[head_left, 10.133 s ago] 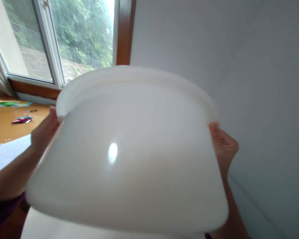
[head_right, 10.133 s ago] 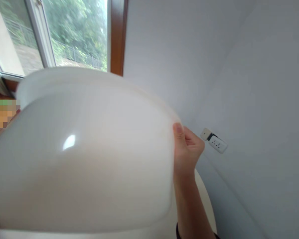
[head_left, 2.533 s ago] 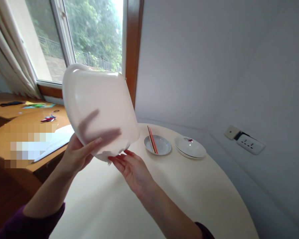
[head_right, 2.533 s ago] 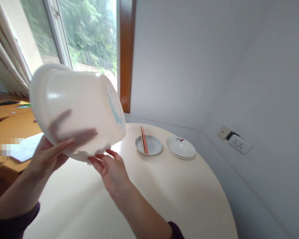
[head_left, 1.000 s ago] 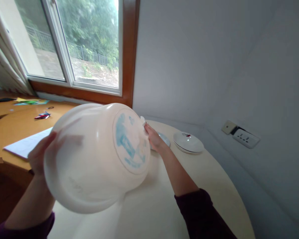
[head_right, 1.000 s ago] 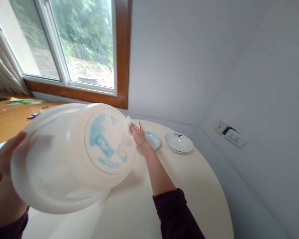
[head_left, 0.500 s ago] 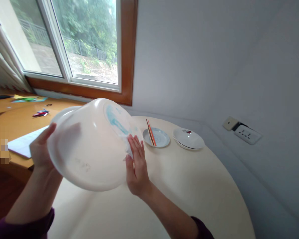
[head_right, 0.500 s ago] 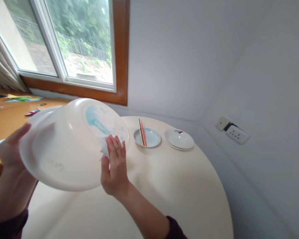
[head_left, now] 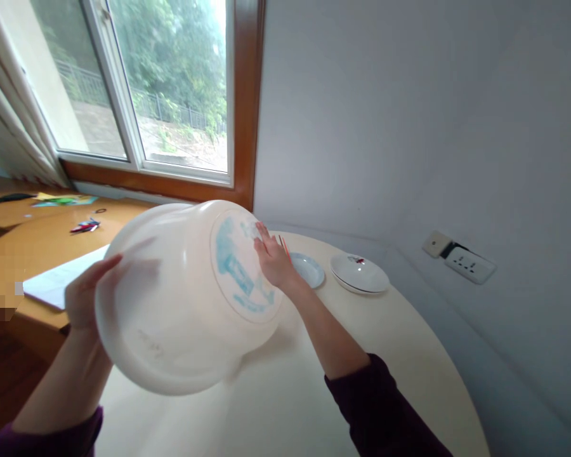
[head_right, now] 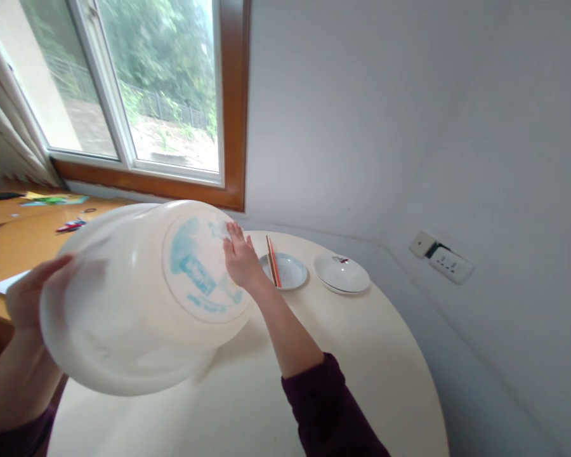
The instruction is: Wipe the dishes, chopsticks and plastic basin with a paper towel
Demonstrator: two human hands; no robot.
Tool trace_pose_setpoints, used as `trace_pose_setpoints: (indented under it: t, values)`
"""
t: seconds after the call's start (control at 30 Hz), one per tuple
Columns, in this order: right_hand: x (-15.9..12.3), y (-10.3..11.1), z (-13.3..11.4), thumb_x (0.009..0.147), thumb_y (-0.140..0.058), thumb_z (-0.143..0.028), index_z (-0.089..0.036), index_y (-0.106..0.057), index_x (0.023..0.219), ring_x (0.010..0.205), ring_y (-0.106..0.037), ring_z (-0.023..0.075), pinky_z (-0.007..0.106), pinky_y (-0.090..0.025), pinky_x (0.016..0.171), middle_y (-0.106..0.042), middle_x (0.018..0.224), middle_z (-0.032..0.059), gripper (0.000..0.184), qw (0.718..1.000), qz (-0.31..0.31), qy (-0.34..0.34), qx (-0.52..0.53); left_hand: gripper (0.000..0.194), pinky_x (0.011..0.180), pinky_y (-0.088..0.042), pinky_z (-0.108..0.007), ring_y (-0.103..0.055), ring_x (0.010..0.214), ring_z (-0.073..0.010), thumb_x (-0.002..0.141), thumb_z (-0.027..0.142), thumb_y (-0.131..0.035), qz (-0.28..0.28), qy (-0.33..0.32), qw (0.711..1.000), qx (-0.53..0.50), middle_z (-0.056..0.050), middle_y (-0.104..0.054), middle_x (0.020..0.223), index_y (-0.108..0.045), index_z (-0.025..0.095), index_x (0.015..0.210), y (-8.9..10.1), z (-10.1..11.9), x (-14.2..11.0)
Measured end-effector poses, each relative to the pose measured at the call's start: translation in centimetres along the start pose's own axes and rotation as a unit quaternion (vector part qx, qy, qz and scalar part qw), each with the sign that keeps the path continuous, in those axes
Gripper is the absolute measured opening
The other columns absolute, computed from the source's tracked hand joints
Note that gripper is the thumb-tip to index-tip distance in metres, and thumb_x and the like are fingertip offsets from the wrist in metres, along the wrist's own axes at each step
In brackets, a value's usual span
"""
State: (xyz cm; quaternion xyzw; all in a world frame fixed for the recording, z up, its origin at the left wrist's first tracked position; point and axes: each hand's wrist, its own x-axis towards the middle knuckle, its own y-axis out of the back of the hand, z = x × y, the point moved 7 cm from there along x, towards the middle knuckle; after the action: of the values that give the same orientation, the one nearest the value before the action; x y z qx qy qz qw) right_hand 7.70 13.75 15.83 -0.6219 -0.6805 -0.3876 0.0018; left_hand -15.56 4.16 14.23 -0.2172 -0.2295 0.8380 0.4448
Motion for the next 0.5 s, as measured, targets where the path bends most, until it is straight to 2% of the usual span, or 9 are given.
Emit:
trace_pose_setpoints:
  t: [0.1,0.2,0.27,0.37,0.5]
  values:
    - [-1.9,-0.4,3.2,0.090,-0.031,-0.026,-0.008,-0.034,0.138,0.137,-0.018,0.0176,0.042,-0.006,0.113,-0.028,0.146,0.0125,0.052,0.998,0.006,-0.060,0.018,0.041,0.062,-0.061,-0.035,-0.070,0.062,-0.0278,0.067,0.016,-0.050,0.009,0.007,1.000,0.003,-0.003,-0.067,0.049,-0.066,0.004,0.102,0.5,-0.1,0.3]
    - [-3.9,-0.9,3.0,0.091,-0.032,-0.034,-0.014,-0.033,0.139,0.137,-0.017,0.0174,0.044,-0.005,0.113,-0.027,0.146,0.0098,0.052,0.998,0.011,-0.041,0.041,0.040,0.062,-0.061,-0.034,-0.070,0.063,-0.0273,0.069,0.017,-0.049,0.000,0.006,1.000,0.005,-0.002,-0.067,0.048,-0.066,0.005,0.103,0.4,-0.2,0.5]
    - [-4.8,-1.1,1.0,0.092,-0.031,-0.036,-0.016,-0.032,0.140,0.138,-0.016,0.0167,0.044,-0.006,0.113,-0.027,0.147,0.0083,0.052,0.999,0.002,0.001,0.049,0.040,0.063,-0.060,-0.034,-0.070,0.063,-0.0269,0.071,0.018,-0.048,-0.001,-0.002,1.000,0.004,-0.002,-0.066,0.047,-0.065,0.005,0.104,0.2,-0.1,0.6]
    - [-6.2,-1.5,-3.3,0.093,-0.030,-0.031,-0.018,-0.030,0.141,0.138,-0.016,0.0155,0.043,-0.008,0.113,-0.026,0.147,0.0066,0.050,0.995,-0.024,0.080,0.045,0.041,0.063,-0.060,-0.034,-0.070,0.063,-0.0265,0.072,0.018,-0.046,-0.005,-0.002,1.000,0.006,-0.002,-0.067,0.048,-0.064,0.005,0.106,0.0,-0.1,0.6]
    - [-8.6,-1.6,-7.5,0.093,-0.028,-0.024,-0.015,-0.030,0.140,0.137,-0.018,0.0150,0.041,-0.014,0.113,-0.029,0.146,0.0084,0.049,0.982,-0.054,0.178,0.034,0.044,0.063,-0.060,-0.034,-0.070,0.064,-0.0266,0.072,0.020,-0.046,0.007,0.002,1.000,0.010,-0.002,-0.066,0.046,-0.063,0.005,0.110,0.2,0.1,0.7]
